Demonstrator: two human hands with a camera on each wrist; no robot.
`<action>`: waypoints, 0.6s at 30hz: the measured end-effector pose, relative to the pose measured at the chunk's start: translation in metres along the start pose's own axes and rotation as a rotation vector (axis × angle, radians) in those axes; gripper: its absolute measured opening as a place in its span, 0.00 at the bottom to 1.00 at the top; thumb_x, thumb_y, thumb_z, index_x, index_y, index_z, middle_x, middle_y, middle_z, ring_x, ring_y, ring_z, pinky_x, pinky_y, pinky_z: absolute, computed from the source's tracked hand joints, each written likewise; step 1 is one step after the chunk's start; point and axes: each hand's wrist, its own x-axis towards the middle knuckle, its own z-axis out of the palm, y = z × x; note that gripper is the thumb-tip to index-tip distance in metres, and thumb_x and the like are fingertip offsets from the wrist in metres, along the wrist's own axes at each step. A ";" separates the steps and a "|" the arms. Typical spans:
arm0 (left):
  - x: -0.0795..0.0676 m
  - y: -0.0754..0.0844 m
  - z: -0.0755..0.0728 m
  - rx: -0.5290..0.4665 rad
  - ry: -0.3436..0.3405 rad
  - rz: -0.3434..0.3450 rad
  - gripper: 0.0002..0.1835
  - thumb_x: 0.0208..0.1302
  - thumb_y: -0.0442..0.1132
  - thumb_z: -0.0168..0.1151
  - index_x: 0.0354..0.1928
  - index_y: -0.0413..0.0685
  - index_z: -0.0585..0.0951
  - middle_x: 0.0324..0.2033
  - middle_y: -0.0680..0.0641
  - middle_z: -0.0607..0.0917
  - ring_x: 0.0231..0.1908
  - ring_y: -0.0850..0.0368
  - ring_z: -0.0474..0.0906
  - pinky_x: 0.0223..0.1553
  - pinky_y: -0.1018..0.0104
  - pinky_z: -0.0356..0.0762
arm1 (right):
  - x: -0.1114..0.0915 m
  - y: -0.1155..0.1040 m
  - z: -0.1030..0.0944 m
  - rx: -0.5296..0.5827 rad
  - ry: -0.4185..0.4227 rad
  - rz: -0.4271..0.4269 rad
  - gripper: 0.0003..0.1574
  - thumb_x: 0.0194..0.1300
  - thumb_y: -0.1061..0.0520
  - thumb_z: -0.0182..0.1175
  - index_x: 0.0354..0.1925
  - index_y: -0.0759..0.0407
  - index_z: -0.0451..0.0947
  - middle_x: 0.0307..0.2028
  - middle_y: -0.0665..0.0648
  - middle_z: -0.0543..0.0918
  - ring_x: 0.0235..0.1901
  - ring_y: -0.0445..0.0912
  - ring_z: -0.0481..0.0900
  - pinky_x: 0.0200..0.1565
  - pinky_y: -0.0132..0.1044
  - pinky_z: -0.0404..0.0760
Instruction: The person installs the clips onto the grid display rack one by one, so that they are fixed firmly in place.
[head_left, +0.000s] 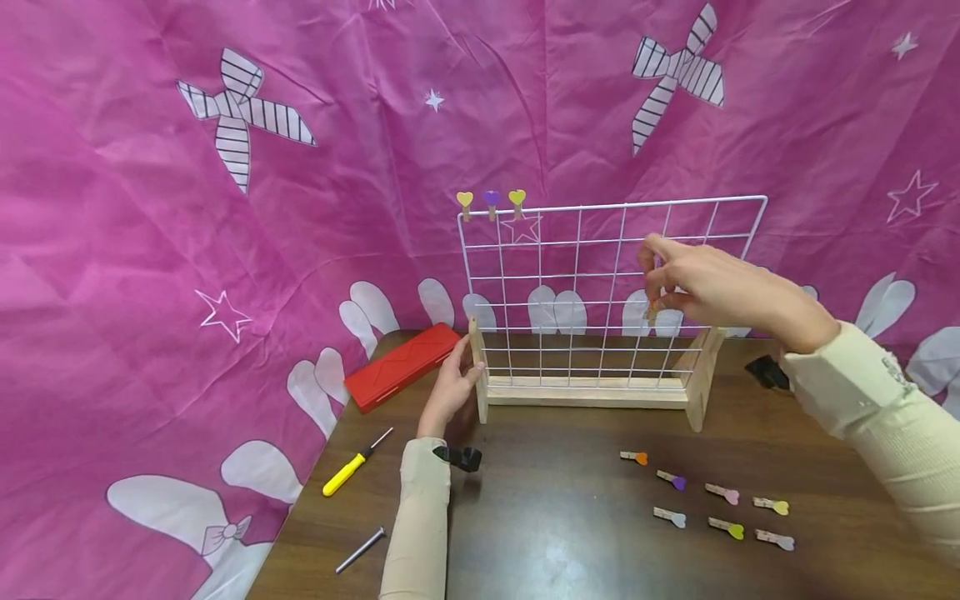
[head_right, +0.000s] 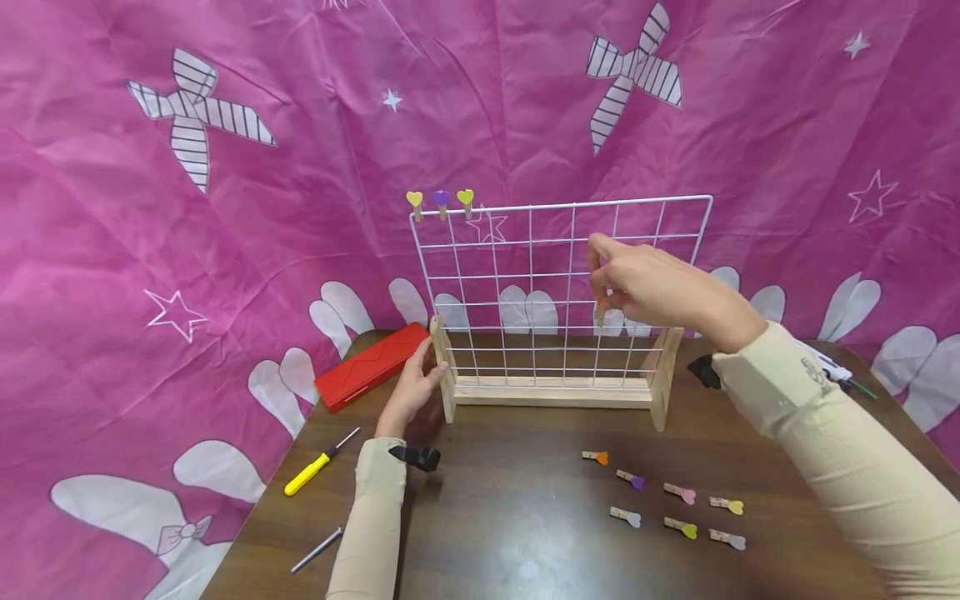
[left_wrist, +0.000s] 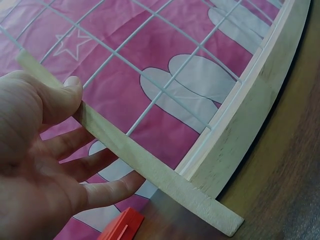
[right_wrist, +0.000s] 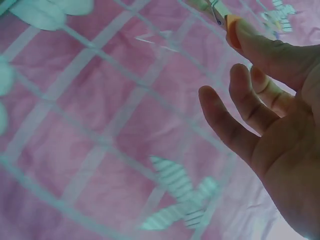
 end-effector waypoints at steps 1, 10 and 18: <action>-0.001 0.000 0.000 0.001 0.000 -0.006 0.32 0.63 0.25 0.51 0.69 0.36 0.54 0.64 0.33 0.62 0.63 0.42 0.59 0.62 0.49 0.57 | 0.008 -0.001 -0.006 -0.009 0.000 -0.004 0.19 0.47 0.71 0.66 0.21 0.45 0.79 0.34 0.46 0.65 0.23 0.34 0.69 0.23 0.30 0.70; -0.002 0.001 -0.001 0.010 -0.002 0.005 0.32 0.63 0.24 0.52 0.68 0.35 0.54 0.63 0.32 0.63 0.62 0.41 0.62 0.59 0.49 0.62 | 0.079 -0.009 -0.048 -0.084 0.005 0.043 0.13 0.52 0.70 0.58 0.22 0.53 0.78 0.34 0.50 0.66 0.25 0.40 0.72 0.22 0.36 0.69; -0.002 0.002 0.000 0.007 0.005 0.005 0.32 0.63 0.24 0.51 0.68 0.36 0.55 0.63 0.33 0.64 0.62 0.42 0.62 0.60 0.49 0.61 | 0.125 -0.010 -0.057 -0.143 -0.018 0.122 0.08 0.54 0.66 0.55 0.24 0.56 0.78 0.34 0.53 0.67 0.26 0.46 0.72 0.23 0.40 0.68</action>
